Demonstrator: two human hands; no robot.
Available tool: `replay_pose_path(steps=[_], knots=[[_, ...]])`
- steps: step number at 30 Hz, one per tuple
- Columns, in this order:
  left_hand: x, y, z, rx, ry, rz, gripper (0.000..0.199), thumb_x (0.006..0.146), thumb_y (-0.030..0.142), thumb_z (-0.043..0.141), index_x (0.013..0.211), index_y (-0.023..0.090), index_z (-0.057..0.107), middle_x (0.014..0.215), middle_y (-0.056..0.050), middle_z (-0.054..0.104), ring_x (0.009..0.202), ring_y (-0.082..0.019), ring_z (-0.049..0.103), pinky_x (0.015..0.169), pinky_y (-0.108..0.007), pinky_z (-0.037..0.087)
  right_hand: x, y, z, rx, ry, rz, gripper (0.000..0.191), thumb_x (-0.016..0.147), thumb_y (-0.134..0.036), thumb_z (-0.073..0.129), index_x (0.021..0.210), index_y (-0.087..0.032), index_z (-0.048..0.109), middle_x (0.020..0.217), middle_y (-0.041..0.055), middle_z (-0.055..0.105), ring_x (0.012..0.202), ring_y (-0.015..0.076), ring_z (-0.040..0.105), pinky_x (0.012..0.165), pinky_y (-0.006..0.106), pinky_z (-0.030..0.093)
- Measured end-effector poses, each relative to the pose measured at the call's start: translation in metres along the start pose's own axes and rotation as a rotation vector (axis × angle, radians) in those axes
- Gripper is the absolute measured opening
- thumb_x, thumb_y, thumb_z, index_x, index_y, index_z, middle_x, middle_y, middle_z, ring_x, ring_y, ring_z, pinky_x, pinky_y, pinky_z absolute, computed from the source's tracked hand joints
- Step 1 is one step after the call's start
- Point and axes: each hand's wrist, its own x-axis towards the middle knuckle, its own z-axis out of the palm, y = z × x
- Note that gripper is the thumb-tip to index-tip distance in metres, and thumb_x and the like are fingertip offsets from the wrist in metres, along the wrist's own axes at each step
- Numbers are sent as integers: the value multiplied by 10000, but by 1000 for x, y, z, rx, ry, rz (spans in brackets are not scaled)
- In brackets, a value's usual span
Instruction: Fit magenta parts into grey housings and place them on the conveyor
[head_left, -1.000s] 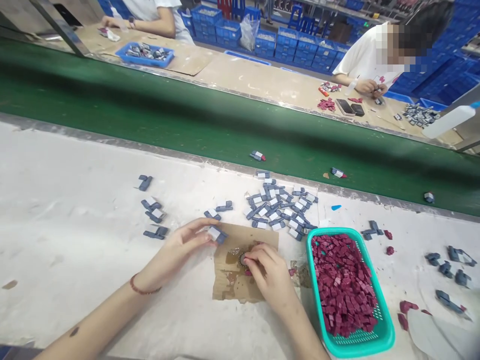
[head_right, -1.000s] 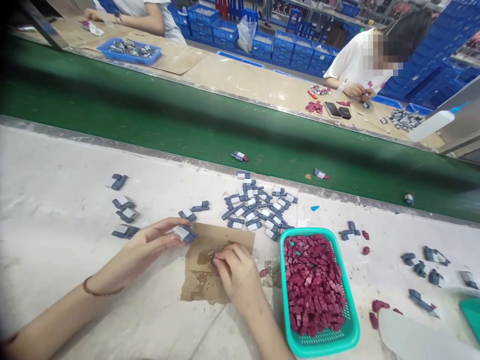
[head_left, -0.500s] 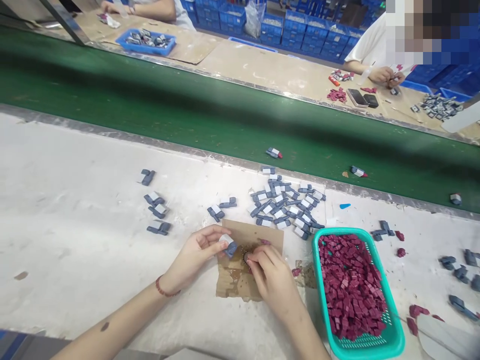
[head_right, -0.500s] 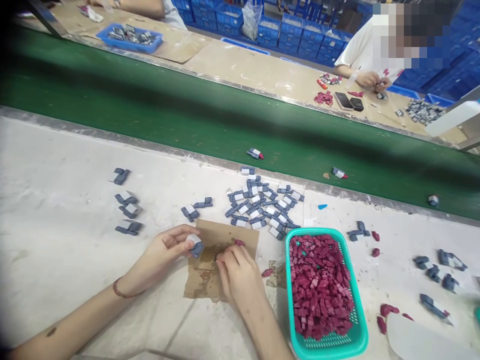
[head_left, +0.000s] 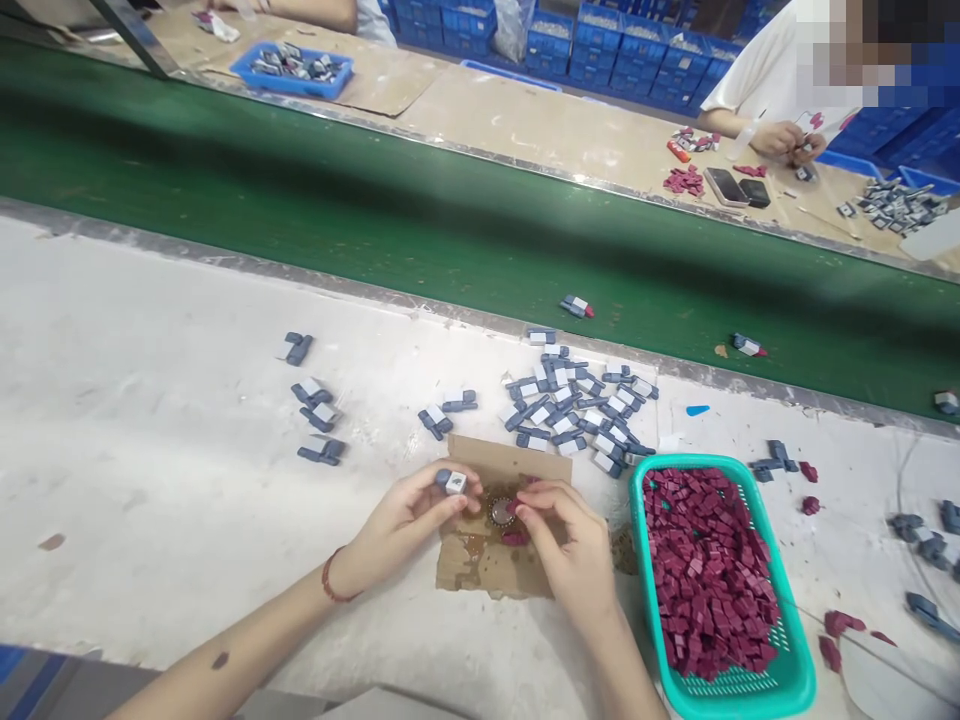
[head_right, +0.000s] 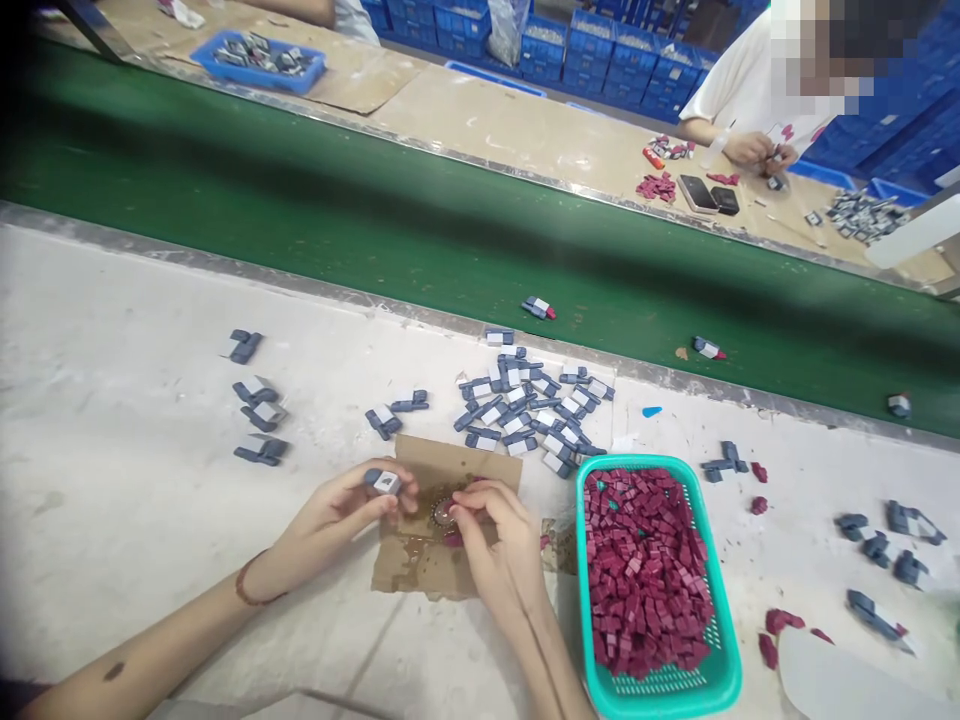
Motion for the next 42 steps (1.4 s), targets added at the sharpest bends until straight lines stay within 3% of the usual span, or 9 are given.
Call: replay_pose_path(steps=[4, 10, 19, 31, 42], knots=[[-6, -3, 3, 26, -118, 38, 352, 918, 503, 508, 1106, 207, 480, 761, -5, 531, 648, -137, 473, 607, -262, 405, 2, -6, 0, 273, 71, 171, 74, 796, -198, 658, 795, -213, 731, 863, 62, 724, 823, 193, 689, 727, 290, 562], [-5, -7, 4, -107, -319, -95, 370, 888, 546, 535, 840, 194, 429, 631, 44, 437, 538, -96, 333, 515, -225, 277, 2, -12, 4, 444, 31, 189, 61, 787, -225, 690, 782, -231, 751, 846, 53, 725, 800, 183, 688, 675, 269, 571], [-1, -2, 7, -88, -279, -171, 467, 801, 642, 576, 784, 184, 489, 580, 61, 381, 499, -94, 282, 497, -231, 254, 1, -11, 9, 354, -49, 73, 119, 817, -170, 653, 838, -230, 752, 856, 52, 728, 798, 167, 684, 680, 255, 568], [-1, 1, 9, -78, -204, -178, 447, 780, 613, 616, 764, 173, 538, 591, 46, 412, 516, -104, 330, 492, -229, 297, -1, -12, 10, 289, -64, 16, 123, 850, -157, 626, 836, -210, 736, 843, 55, 725, 810, 166, 689, 690, 252, 566], [-1, -6, 7, -33, -208, -189, 440, 798, 608, 595, 778, 178, 506, 621, 48, 386, 541, -107, 304, 497, -224, 274, -5, -9, 14, 110, -104, -25, 166, 892, -160, 562, 901, -195, 723, 904, 70, 683, 858, 164, 664, 739, 254, 547]])
